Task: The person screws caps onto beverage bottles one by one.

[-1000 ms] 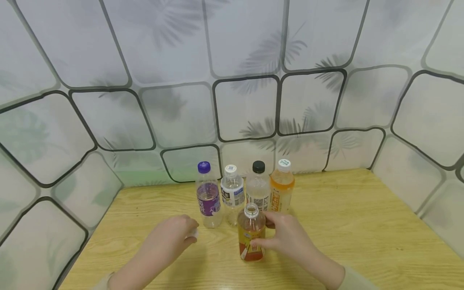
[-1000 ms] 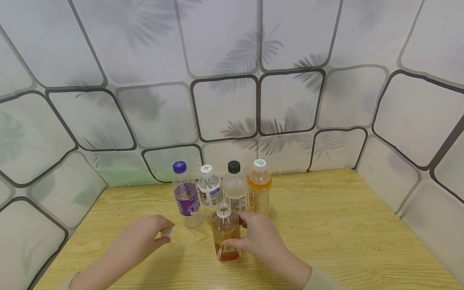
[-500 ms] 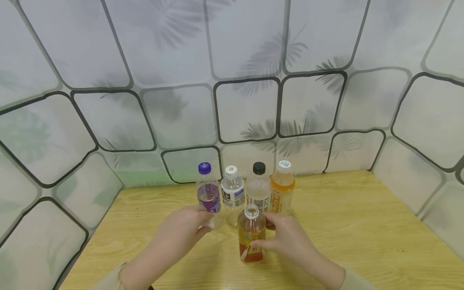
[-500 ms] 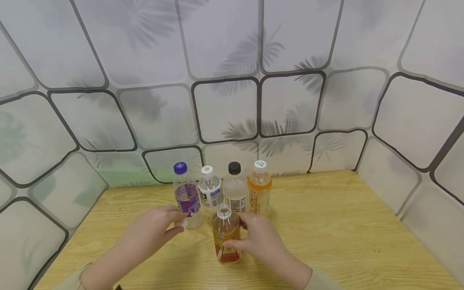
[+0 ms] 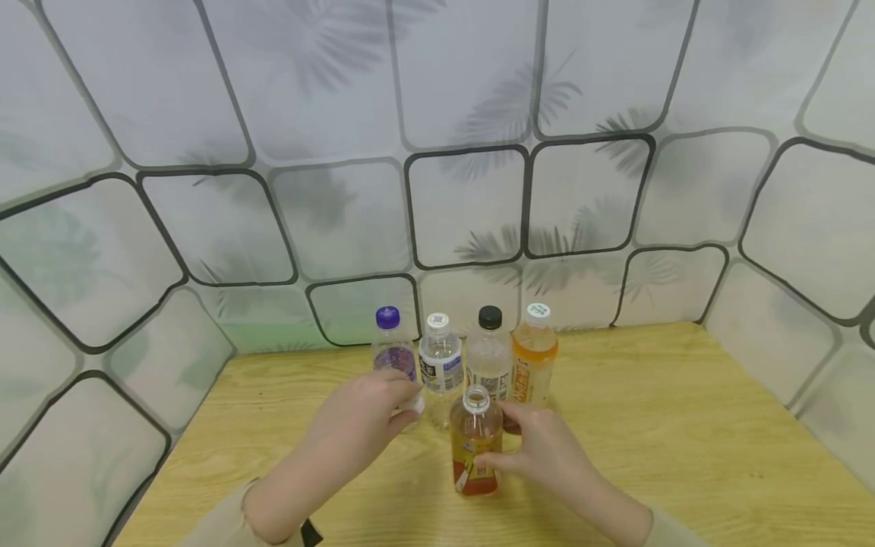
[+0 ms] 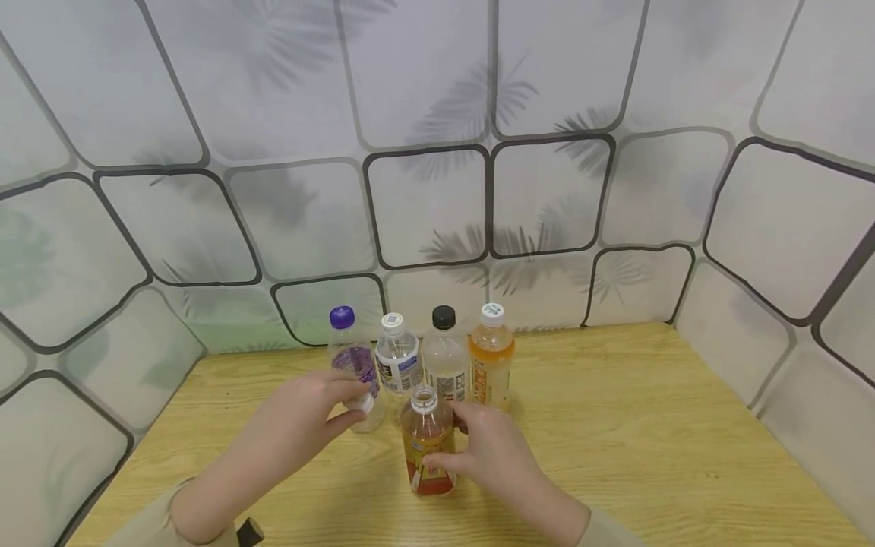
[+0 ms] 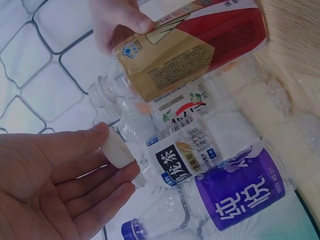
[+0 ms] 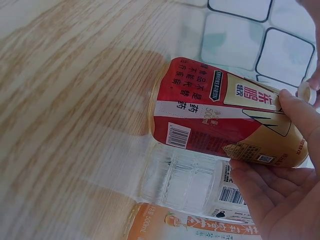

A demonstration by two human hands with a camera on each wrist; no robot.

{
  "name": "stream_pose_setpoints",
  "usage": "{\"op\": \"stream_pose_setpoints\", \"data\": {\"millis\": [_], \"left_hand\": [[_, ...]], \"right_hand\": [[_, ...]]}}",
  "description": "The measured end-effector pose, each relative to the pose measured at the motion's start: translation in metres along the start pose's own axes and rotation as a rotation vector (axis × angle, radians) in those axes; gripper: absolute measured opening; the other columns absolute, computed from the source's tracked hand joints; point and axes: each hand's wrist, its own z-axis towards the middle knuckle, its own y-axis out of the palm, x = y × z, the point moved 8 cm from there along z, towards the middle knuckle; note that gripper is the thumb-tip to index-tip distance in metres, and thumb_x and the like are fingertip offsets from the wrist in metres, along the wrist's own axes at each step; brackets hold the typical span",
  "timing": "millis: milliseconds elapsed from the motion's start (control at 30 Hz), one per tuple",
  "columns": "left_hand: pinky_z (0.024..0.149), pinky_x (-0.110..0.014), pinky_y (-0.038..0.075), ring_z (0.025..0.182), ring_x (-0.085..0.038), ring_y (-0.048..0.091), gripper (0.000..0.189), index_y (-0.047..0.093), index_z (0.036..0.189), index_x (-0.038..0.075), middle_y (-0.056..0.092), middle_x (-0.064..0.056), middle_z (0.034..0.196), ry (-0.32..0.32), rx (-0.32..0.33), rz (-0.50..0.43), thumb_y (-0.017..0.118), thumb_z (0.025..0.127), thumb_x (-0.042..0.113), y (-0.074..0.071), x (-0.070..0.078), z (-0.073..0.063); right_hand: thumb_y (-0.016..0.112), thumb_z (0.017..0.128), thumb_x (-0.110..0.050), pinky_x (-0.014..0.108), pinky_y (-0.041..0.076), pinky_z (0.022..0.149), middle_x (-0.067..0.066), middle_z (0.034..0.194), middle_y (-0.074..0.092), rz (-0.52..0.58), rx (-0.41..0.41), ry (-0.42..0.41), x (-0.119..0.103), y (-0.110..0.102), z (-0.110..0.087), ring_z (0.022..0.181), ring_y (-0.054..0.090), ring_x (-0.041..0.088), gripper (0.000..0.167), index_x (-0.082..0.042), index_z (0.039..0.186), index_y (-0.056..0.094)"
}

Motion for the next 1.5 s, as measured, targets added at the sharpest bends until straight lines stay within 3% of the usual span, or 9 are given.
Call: {"op": "stream_pose_setpoints", "data": {"millis": [167, 300, 700, 1133, 1500], "left_hand": [[0.08, -0.033, 0.064, 0.087, -0.015, 0.075, 0.014, 0.081, 0.101, 0.013, 0.079, 0.002, 0.1, 0.034, 0.05, -0.005, 0.086, 0.088, 0.016, -0.007, 0.008, 0.003], [0.083, -0.035, 0.065, 0.093, -0.017, 0.076, 0.022, 0.081, 0.109, 0.011, 0.081, -0.001, 0.106, 0.039, 0.054, -0.027, 0.086, 0.089, 0.017, -0.009, 0.013, 0.008], [0.092, -0.037, 0.064, 0.1, -0.02, 0.077, 0.027, 0.081, 0.113, 0.011, 0.081, -0.004, 0.111, 0.132, 0.08, -0.013, 0.086, 0.089, 0.023, -0.012, 0.034, 0.027], [0.083, -0.031, 0.064, 0.091, -0.016, 0.076, 0.022, 0.082, 0.108, 0.014, 0.08, 0.001, 0.103, 0.148, 0.061, -0.01, 0.085, 0.091, 0.027, -0.007, 0.042, 0.038], [0.08, -0.027, 0.063, 0.088, -0.014, 0.073, 0.021, 0.082, 0.106, 0.011, 0.078, 0.001, 0.096, 0.143, 0.028, -0.078, 0.084, 0.092, 0.027, -0.001, 0.048, 0.045]], "right_hand": [[0.098, 0.074, -0.033, 0.028, 0.065, 0.083, 0.006, 0.112, 0.081, 0.005, 0.0, -0.024, -0.001, 0.0, 0.0, 0.096, 0.08, 0.023, 0.059, -0.008, 0.122, 0.075], [0.098, 0.075, -0.032, 0.028, 0.065, 0.083, 0.005, 0.112, 0.081, 0.019, -0.003, -0.033, -0.001, -0.001, 0.0, 0.096, 0.08, 0.022, 0.058, -0.008, 0.122, 0.075], [0.097, 0.076, -0.034, 0.026, 0.065, 0.081, 0.006, 0.113, 0.081, 0.027, -0.01, -0.028, 0.002, 0.0, -0.001, 0.096, 0.08, 0.023, 0.06, -0.007, 0.124, 0.074], [0.097, 0.076, -0.033, 0.027, 0.066, 0.082, 0.005, 0.112, 0.081, 0.022, 0.013, -0.055, 0.001, 0.0, -0.002, 0.097, 0.08, 0.023, 0.058, -0.008, 0.123, 0.074], [0.098, 0.075, -0.031, 0.029, 0.066, 0.082, 0.004, 0.111, 0.082, 0.011, 0.018, -0.067, 0.0, 0.0, 0.0, 0.096, 0.08, 0.022, 0.054, -0.01, 0.119, 0.075]]}}
